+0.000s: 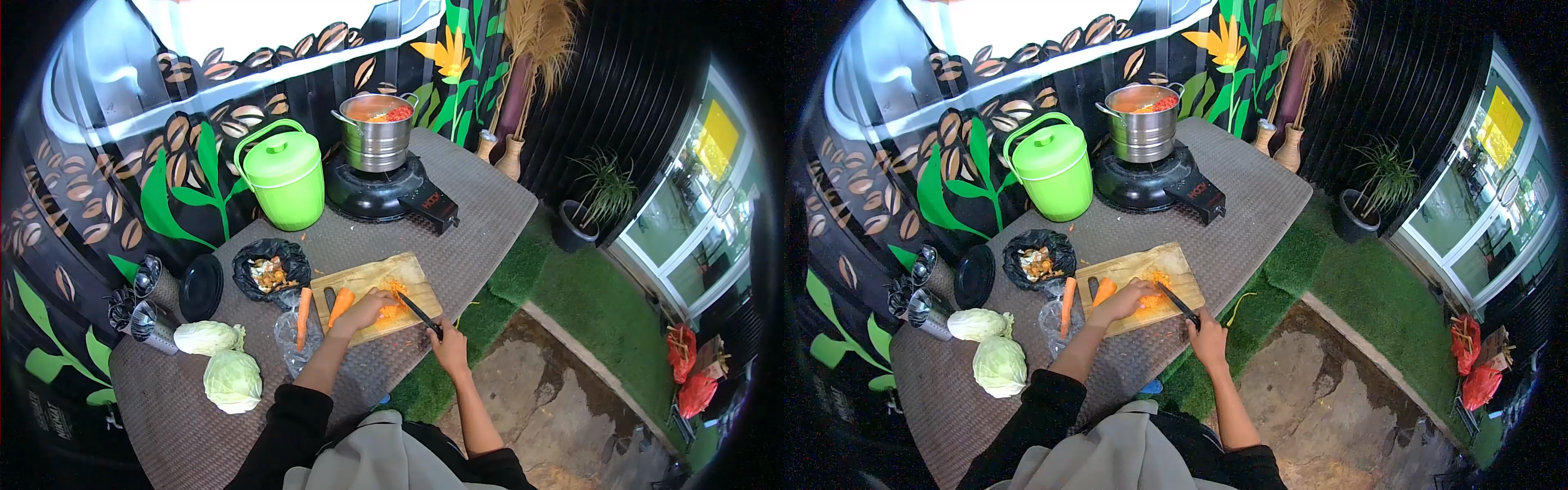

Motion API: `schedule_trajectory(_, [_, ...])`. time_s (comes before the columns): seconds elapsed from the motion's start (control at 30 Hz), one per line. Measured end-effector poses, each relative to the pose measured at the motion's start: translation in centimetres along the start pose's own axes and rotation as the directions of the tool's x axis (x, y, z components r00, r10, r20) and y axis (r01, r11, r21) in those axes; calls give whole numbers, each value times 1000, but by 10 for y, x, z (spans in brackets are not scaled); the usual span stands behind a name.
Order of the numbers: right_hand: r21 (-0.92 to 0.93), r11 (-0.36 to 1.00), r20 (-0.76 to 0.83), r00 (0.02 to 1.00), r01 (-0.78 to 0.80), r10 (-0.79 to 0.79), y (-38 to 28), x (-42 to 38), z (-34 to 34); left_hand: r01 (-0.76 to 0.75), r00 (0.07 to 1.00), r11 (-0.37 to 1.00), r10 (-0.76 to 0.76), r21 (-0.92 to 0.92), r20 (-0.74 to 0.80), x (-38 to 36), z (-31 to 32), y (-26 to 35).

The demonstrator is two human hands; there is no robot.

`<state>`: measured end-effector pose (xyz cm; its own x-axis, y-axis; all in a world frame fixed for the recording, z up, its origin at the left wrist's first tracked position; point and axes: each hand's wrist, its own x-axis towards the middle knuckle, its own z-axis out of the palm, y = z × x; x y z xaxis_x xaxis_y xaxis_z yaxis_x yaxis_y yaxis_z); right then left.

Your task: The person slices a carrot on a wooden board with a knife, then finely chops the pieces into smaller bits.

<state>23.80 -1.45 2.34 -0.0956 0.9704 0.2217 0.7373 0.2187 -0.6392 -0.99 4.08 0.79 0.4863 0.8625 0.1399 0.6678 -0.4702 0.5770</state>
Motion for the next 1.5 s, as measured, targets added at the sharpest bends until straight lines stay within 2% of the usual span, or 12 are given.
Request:
schedule_trajectory(0.23, [7, 1000, 23, 1000, -11, 11, 1, -3, 4, 76, 997, 997, -74, 36, -34, -6, 3, 0])
schedule_trajectory(0.43, [13, 1000, 44, 999, -28, 27, 2, -4, 5, 148, 987, 988, -150, -42, -58, -14, 6, 9])
schedule_trajectory(0.5, [15, 1000, 34, 999, -12, 11, 1, -5, 7, 162, 971, 986, -154, 32, -181, -15, 14, 11])
schedule_trajectory(0.63, [16, 1000, 41, 999, -3, 3, -2, -7, 9, 198, 948, 977, -170, 81, -269, -15, 24, 16])
schedule_trajectory(0.8, [38, 999, 56, 998, -4, 2, -5, -7, 9, 431, 860, 879, -330, 206, -390, -10, 40, 29])
schedule_trajectory(0.93, [10, 1000, 70, 998, -2, 2, -5, -9, 11, 438, 854, 882, -347, 175, -387, -14, 37, 32])
schedule_trajectory(1.0, [15, 1000, 76, 997, -4, 2, -4, -9, 12, 305, 863, 952, -267, 21, -430, -23, 29, 32])
schedule_trajectory(1.1, [31, 999, 81, 997, -8, 5, -1, -9, 15, 197, 865, 973, -232, -124, -445, -30, 14, 37])
schedule_trajectory(1.23, [38, 999, 75, 997, -14, 12, -5, -9, 14, 179, 877, 976, -216, -125, -430, -35, 11, 19])
schedule_trajectory(1.33, [63, 998, 90, 996, -30, 25, -7, -8, 14, 272, 863, 952, -307, -143, -401, -36, 14, 7])
schedule_trajectory(1.4, [66, 997, 98, 995, -32, 25, -8, -8, 15, 357, 825, 901, -428, -246, -369, -35, 16, 4])
schedule_trajectory(1.5, [51, 998, 113, 993, -31, 25, -8, -8, 16, 298, 828, 936, -350, -186, -438, -34, 22, -1])
